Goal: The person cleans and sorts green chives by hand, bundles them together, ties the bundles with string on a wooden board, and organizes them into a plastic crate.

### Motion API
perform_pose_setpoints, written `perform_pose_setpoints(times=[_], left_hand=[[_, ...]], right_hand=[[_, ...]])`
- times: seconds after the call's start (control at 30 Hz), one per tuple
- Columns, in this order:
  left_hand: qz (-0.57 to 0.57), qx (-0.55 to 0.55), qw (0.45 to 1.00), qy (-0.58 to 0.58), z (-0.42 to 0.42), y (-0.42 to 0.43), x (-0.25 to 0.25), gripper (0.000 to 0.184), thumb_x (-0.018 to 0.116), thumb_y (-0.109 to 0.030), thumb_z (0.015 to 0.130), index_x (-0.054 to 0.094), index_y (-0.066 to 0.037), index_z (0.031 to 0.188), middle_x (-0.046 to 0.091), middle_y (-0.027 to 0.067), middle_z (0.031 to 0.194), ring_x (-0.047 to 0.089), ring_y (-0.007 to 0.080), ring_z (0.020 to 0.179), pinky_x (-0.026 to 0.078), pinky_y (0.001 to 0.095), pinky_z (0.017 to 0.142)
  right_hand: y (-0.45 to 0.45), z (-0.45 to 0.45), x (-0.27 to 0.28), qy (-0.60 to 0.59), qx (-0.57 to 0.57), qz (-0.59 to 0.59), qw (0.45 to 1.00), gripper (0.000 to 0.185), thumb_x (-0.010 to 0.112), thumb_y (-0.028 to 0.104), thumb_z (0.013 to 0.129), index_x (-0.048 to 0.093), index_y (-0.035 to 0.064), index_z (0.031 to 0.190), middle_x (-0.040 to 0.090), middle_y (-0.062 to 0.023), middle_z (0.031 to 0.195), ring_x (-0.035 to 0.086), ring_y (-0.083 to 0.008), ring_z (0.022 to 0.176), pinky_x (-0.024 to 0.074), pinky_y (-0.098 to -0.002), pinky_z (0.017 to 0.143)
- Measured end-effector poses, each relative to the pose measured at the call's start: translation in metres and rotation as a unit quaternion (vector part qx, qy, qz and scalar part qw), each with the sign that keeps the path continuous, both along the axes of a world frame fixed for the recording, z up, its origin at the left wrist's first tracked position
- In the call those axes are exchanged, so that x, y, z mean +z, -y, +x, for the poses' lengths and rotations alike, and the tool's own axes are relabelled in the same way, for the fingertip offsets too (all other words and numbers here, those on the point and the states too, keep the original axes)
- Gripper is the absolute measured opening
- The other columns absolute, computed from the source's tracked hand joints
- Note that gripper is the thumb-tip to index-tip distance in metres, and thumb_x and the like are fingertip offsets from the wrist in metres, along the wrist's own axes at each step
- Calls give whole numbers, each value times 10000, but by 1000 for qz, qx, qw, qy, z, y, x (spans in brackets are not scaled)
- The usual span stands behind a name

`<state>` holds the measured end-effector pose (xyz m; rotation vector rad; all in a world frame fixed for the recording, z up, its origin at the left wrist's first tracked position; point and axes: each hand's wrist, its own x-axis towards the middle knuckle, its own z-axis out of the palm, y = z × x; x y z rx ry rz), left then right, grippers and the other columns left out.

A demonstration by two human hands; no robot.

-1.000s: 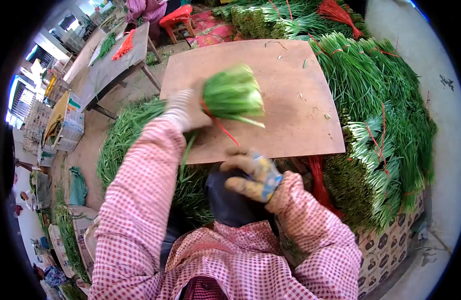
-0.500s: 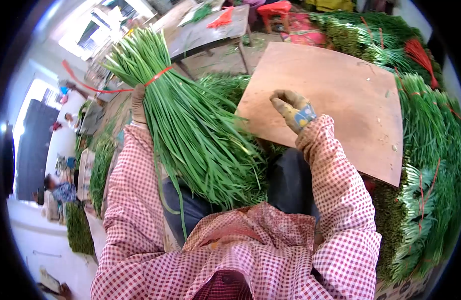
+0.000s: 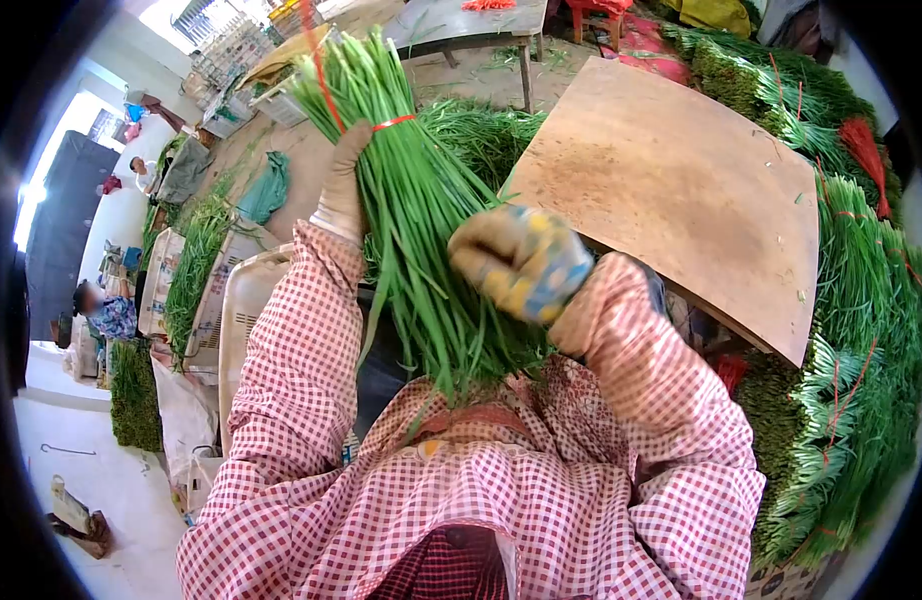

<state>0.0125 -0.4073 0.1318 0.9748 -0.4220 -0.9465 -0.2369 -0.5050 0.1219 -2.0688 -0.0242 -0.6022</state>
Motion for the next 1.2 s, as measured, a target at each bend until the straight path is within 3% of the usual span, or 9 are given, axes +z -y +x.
perform_pose_setpoints(times=[0.23, 0.43, 0.5, 0.67, 0.8, 0.97, 1.03, 1.07, 1.2], left_hand=[[-1, 74, 996, 40, -32, -2, 2, 307, 734, -226, 771, 608, -47, 985, 655, 51, 823, 648, 183, 650, 556, 303, 601], [-27, 151, 973, 174, -43, -8, -2, 550, 832, -144, 663, 538, -34, 1115, 626, 52, 1019, 608, 176, 906, 506, 322, 840], [-69, 150, 963, 213, -45, -10, -5, 626, 853, -120, 645, 503, -33, 1156, 624, 54, 1033, 613, 178, 918, 511, 328, 841], [-59, 141, 956, 252, -49, -18, -9, 751, 854, -79, 641, 393, -40, 1233, 599, 77, 1098, 605, 178, 964, 514, 319, 861], [-48, 142, 964, 220, -60, -20, -12, 738, 856, -88, 642, 401, -40, 1221, 596, 82, 1092, 602, 177, 962, 514, 321, 860], [-24, 175, 969, 175, -48, -15, -24, 767, 851, -120, 653, 370, -9, 1239, 584, 79, 1078, 587, 178, 941, 489, 307, 877], [7, 210, 964, 163, -40, -16, -23, 804, 858, -139, 644, 354, 5, 1253, 571, 80, 1102, 567, 183, 964, 452, 304, 913], [3, 224, 959, 172, -35, -18, -23, 822, 862, -146, 638, 349, 6, 1262, 563, 84, 1116, 556, 187, 983, 436, 307, 927], [15, 270, 938, 216, -49, -20, -14, 895, 882, -172, 615, 325, 14, 1290, 547, 100, 1143, 525, 196, 1035, 408, 311, 955]], right_hand=[[-27, 22, 0, -109, -63, -143, 982, 449, 696, 350, 804, 562, 36, 1095, 596, -158, 954, 607, -327, 876, 493, -403, 754], [-31, 31, -8, -110, -105, -230, 961, 348, 650, 278, 839, 585, 18, 1060, 617, -183, 892, 617, -366, 826, 494, -402, 721], [-24, 38, -24, -103, -70, -97, 987, 285, 642, 235, 840, 603, 11, 1013, 631, -196, 843, 615, -386, 784, 491, -413, 695], [-16, 17, -11, -189, 6, 198, 962, 210, 646, 220, 877, 622, 34, 971, 593, -9, 726, 523, -78, 628, 436, -257, 573], [-19, 13, -12, -125, 77, 287, 947, 183, 649, 221, 875, 632, 44, 915, 587, 7, 724, 525, -81, 618, 428, -253, 553], [-62, -3, -15, -37, 253, 24, 966, 159, 646, 210, 859, 614, 61, 903, 622, -45, 803, 609, -200, 725, 484, -304, 643], [-63, -17, -34, -272, 351, 45, 895, 160, 608, 195, 885, 624, 46, 943, 653, -77, 901, 632, -239, 846, 501, -328, 732], [-50, -26, -38, -120, 353, -15, 928, 178, 600, 189, 890, 629, 41, 984, 659, -81, 920, 635, -243, 850, 505, -318, 748], [-31, -33, 3, -242, 39, 136, 960, 210, 596, 217, 881, 637, 59, 1013, 656, -145, 903, 641, -254, 793, 517, -352, 715]])
